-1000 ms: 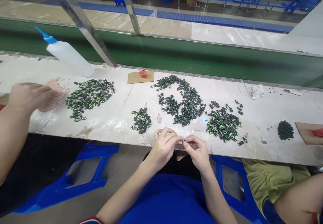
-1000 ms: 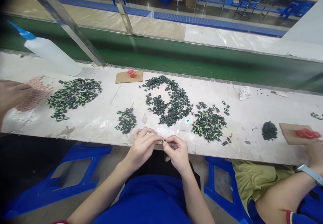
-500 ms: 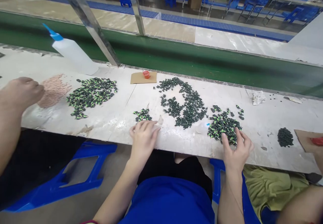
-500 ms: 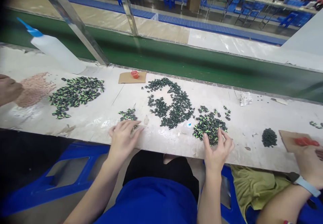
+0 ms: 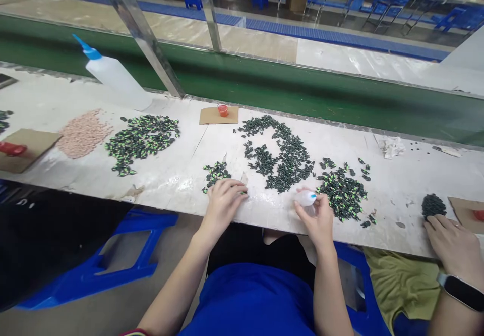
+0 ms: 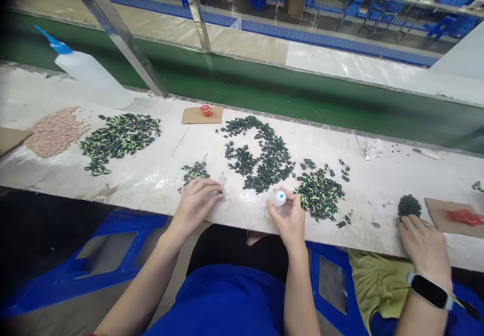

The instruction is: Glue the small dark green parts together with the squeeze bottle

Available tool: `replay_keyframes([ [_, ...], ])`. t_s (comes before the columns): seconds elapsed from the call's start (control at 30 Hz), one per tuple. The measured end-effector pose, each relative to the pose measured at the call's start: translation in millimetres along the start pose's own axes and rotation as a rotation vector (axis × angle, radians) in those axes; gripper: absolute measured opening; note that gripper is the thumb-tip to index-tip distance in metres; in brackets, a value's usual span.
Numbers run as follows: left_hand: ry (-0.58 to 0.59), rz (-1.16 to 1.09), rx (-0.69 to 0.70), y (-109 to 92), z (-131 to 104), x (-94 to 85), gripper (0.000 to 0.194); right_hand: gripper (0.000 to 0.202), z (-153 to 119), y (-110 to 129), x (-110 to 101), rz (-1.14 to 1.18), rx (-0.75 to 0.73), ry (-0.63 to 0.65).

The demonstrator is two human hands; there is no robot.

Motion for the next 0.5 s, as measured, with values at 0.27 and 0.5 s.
replay_keyframes([
  [0.27, 0.182, -0.128, 0.017, -16.6, -1.5, 26.1, 0.015, 0.024, -11.7, 9.5, 11.5, 0.273, 0.075, -0.101],
  [0.5, 0.205, -0.238, -0.017, -10.0, -2.7, 24.1, 0.019, 0.027, -12.8, 7.3, 18.1, 0.208, 0.165, -0.140],
])
Point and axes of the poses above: each hand's wrist, its own z-axis towards the middle knuckle, its own x-axis out of the palm, y = z × x, the point moved 2 cm from there along z, towards the middle knuckle, and after that the axes turned 2 degrees about y, right-handed, at the moved point
